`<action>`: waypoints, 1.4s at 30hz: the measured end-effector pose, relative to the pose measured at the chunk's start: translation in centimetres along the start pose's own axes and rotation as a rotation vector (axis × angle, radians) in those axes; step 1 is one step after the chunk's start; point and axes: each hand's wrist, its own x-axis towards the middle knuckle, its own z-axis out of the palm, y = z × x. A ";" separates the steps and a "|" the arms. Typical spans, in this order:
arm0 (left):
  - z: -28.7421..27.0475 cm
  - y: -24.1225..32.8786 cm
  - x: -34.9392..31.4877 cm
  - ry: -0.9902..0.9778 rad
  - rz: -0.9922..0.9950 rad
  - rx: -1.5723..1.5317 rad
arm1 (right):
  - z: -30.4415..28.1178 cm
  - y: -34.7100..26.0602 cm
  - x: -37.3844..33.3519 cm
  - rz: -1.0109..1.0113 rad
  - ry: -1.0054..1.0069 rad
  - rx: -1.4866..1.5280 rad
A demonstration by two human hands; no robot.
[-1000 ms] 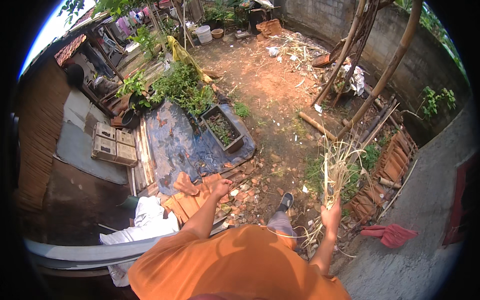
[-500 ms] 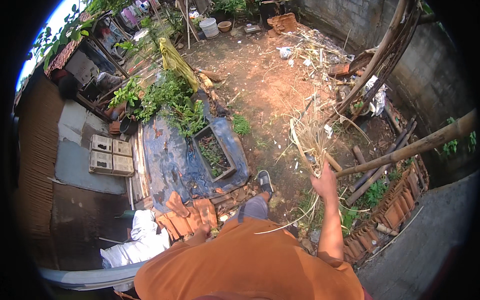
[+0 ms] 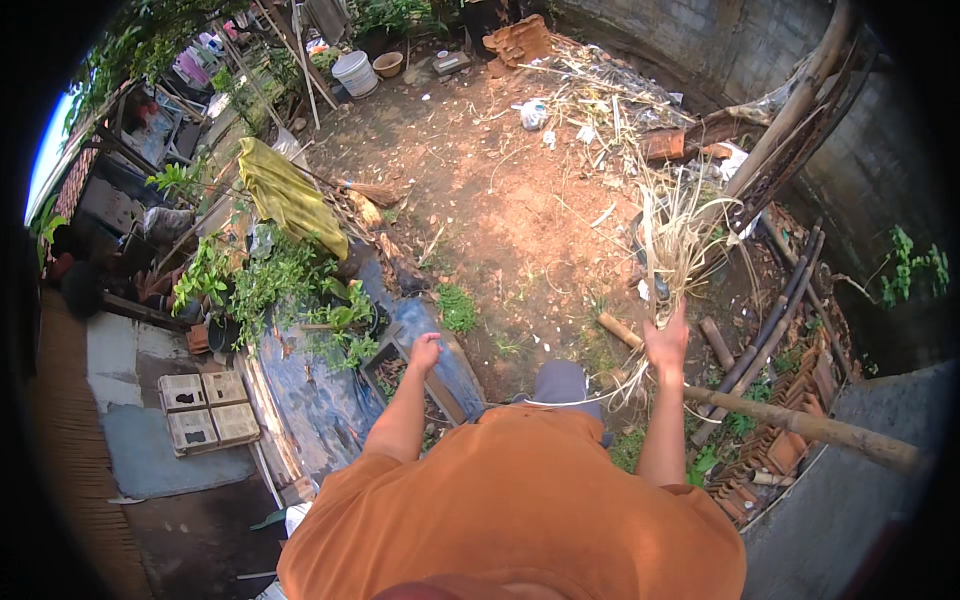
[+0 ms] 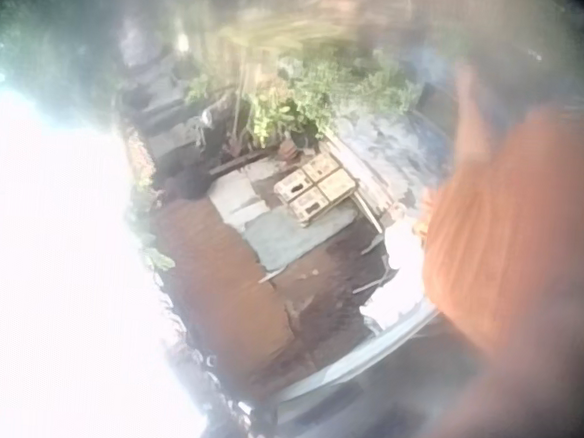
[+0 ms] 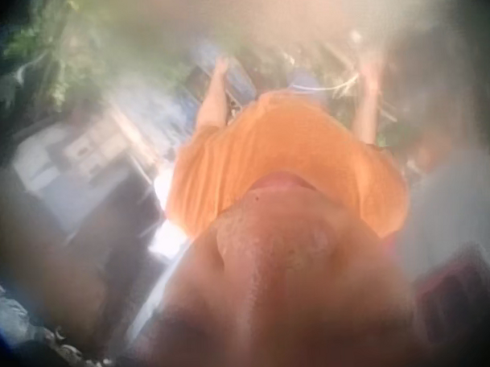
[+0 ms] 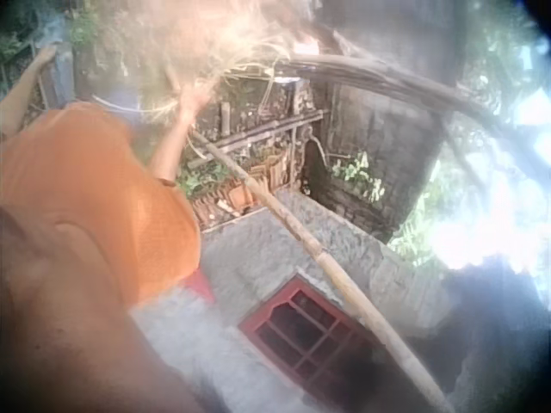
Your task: The person cuts yellow ties from a stack of bamboo poles using a machete, then gathers the cut ties and other debris from the floor into a bundle. The person walks through a workshop and an outdoor area, carrying the debris and discarding it.
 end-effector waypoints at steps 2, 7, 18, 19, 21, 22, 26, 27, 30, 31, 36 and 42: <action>-0.4 6.5 4.4 -0.013 0.090 -0.088 | 2.2 -3.8 4.8 0.007 0.041 0.152; -2.1 11.4 14.3 0.174 0.051 -0.038 | 12.4 -1.5 21.3 -0.109 0.055 0.217; 0.5 4.6 19.9 0.433 -0.723 -0.320 | 29.8 -15.4 59.2 -0.365 0.286 0.079; 1.1 5.8 20.4 0.496 -0.778 -0.429 | 30.5 -17.0 61.7 -0.410 0.284 0.098; 1.6 5.8 22.0 0.537 -0.888 -0.410 | 32.0 -20.6 66.9 -0.450 0.274 0.088; 1.5 6.5 23.9 0.541 -0.927 -0.387 | 32.7 -20.8 70.3 -0.441 0.290 0.045; 1.2 7.4 34.3 0.460 -0.932 -0.405 | 35.3 -26.2 78.1 -0.503 0.356 0.384; 0.2 7.9 38.2 0.428 -0.873 -0.362 | 35.6 -27.1 79.9 -0.641 0.508 0.250; -2.6 11.4 51.0 0.433 -0.780 -0.430 | 36.0 -29.1 84.0 -0.496 0.541 0.195; -3.4 13.3 55.5 0.444 -0.772 -0.484 | 36.8 -31.0 84.6 -0.454 0.566 0.263; -9.1 32.5 75.2 0.299 -0.455 -0.575 | 38.8 -34.5 89.6 -0.360 0.664 0.319; -14.3 48.6 90.5 0.210 -0.007 -0.563 | 42.6 -35.7 95.1 -0.256 0.742 -0.021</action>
